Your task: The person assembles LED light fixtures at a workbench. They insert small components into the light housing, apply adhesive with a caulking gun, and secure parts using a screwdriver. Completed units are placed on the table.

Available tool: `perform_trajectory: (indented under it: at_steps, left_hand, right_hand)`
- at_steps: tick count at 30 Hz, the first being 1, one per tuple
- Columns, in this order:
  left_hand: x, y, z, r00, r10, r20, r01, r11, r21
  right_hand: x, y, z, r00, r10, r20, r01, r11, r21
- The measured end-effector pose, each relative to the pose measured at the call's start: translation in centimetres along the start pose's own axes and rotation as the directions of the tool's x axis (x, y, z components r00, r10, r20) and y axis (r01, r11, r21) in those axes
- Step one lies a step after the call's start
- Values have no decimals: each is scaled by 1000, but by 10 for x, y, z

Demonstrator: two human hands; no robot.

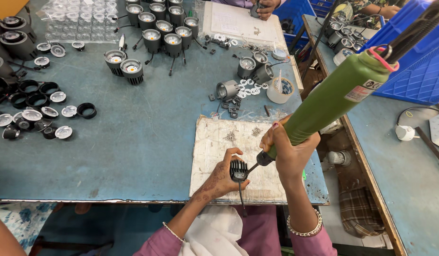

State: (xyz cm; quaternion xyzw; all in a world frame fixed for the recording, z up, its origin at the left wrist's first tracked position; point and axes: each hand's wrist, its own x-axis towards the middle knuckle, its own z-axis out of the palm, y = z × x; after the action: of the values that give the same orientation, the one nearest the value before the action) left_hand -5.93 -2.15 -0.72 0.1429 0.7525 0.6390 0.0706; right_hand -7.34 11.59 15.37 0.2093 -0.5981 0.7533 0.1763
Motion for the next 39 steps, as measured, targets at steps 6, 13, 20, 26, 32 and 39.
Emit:
perform_trajectory:
  at_steps: [6, 13, 20, 26, 32, 39]
  left_hand:
    - [0, 0, 0, 1000, 2, 0, -2, 1000, -15]
    - [-2, 1, 0, 1000, -8, -3, 8, 1000, -3]
    - [-3, 4, 0, 1000, -18, -10, 18, 1000, -13]
    - [-4, 4, 0, 1000, -13, -9, 12, 999, -45]
    - [-7, 2, 1, 999, -50, 11, 51, 998, -47]
    - [-4, -2, 2, 1000, 17, -22, -18, 1000, -9]
  right_hand:
    - [0, -2, -1, 999, -32, 25, 31, 999, 23]
    - [-1, -1, 5, 999, -33, -23, 33, 999, -29]
    - [-10, 3, 21, 973, -143, -184, 72, 935, -346]
    - [-17, 9, 28, 966, -204, -159, 84, 830, -552]
    - [-23, 12, 24, 978, -127, -166, 50, 913, -405]
    - [-28, 22, 23, 979, -124, -163, 53, 922, -384]
